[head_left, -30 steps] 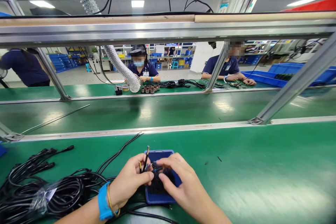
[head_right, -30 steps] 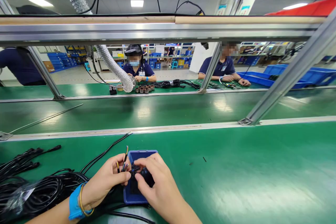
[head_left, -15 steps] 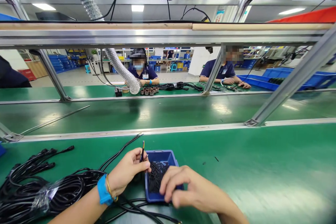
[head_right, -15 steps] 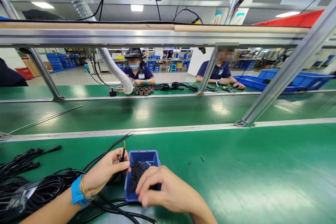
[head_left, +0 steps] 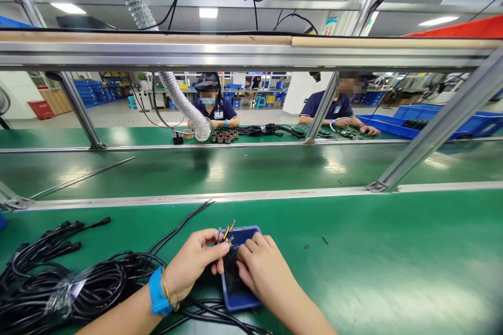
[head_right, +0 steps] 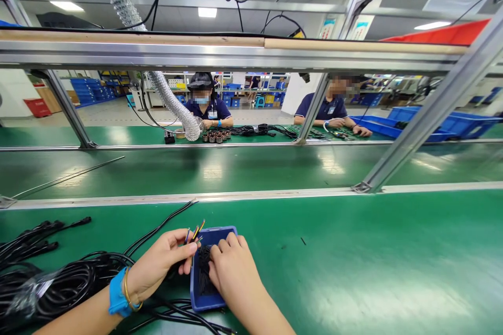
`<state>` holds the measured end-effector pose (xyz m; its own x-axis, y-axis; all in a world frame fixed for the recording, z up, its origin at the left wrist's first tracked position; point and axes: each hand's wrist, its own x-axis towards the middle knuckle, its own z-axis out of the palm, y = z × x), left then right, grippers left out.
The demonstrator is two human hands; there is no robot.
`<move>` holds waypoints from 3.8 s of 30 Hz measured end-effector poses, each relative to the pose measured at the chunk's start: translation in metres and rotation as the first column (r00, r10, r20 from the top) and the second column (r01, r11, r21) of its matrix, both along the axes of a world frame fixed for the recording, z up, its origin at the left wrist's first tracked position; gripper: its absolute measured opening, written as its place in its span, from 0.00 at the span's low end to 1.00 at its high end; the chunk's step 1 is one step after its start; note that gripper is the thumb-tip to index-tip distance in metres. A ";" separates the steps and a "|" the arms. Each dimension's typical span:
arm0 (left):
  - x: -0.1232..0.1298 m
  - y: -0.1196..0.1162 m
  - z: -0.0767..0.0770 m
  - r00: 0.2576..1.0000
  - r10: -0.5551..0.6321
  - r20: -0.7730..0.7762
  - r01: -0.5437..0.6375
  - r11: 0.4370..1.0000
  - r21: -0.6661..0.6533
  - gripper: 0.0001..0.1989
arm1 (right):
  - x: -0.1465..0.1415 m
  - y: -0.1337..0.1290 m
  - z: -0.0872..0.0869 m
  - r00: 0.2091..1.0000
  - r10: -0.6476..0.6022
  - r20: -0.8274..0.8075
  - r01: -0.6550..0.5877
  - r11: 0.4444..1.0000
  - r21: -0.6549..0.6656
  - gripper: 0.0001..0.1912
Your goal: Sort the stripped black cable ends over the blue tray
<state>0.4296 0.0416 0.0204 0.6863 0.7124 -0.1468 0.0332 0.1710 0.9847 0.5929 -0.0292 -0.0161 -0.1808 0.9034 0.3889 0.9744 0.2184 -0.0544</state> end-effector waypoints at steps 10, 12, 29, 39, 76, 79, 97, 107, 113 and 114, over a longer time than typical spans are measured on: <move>0.000 -0.011 0.003 0.998 0.054 -0.032 -0.055 0.998 -0.020 0.08 | 0.000 -0.019 0.030 0.660 0.147 -0.737 -0.019 0.984 0.178 0.07; 0.000 -0.010 0.004 0.997 0.071 -0.023 -0.072 0.997 -0.036 0.08 | 0.000 -0.020 0.030 0.660 0.158 -0.734 0.006 0.977 0.215 0.07; 0.002 -0.009 -0.002 0.997 0.076 -0.001 -0.076 0.997 -0.032 0.16 | -0.004 -0.014 0.020 0.537 0.157 -0.829 0.041 0.977 0.211 0.08; 0.001 -0.012 -0.001 0.998 0.046 -0.036 -0.047 0.999 -0.014 0.18 | -0.004 -0.016 0.025 0.425 0.083 -0.901 -0.064 0.996 0.062 0.13; 0.001 -0.009 -0.003 0.994 0.024 -0.103 -0.026 0.999 -0.018 0.19 | 0.019 -0.008 0.021 0.877 -0.182 -0.445 0.117 0.978 -0.170 0.05; 0.001 -0.010 -0.003 0.994 -0.003 -0.105 0.001 1.000 -0.015 0.19 | 0.019 -0.010 0.024 0.693 -0.017 -0.720 0.053 0.998 0.028 0.07; 0.002 -0.010 -0.005 0.995 0.005 -0.097 -0.007 1.000 -0.029 0.20 | -0.003 -0.009 0.016 0.598 0.154 -0.787 0.043 0.974 0.223 0.10; 0.000 -0.008 -0.004 0.999 0.005 -0.044 -0.007 0.999 -0.046 0.14 | -0.003 -0.009 0.021 0.540 0.161 -0.826 -0.154 0.984 0.091 0.12; -0.002 -0.003 -0.004 0.999 0.035 0.016 -0.035 0.999 -0.036 0.09 | 0.000 -0.006 0.016 0.601 0.049 -0.798 -0.114 0.993 -0.025 0.06; -0.002 -0.003 -0.005 1.000 0.024 0.014 -0.024 0.999 -0.035 0.10 | -0.002 -0.005 0.014 0.602 0.046 -0.797 -0.114 0.993 -0.028 0.06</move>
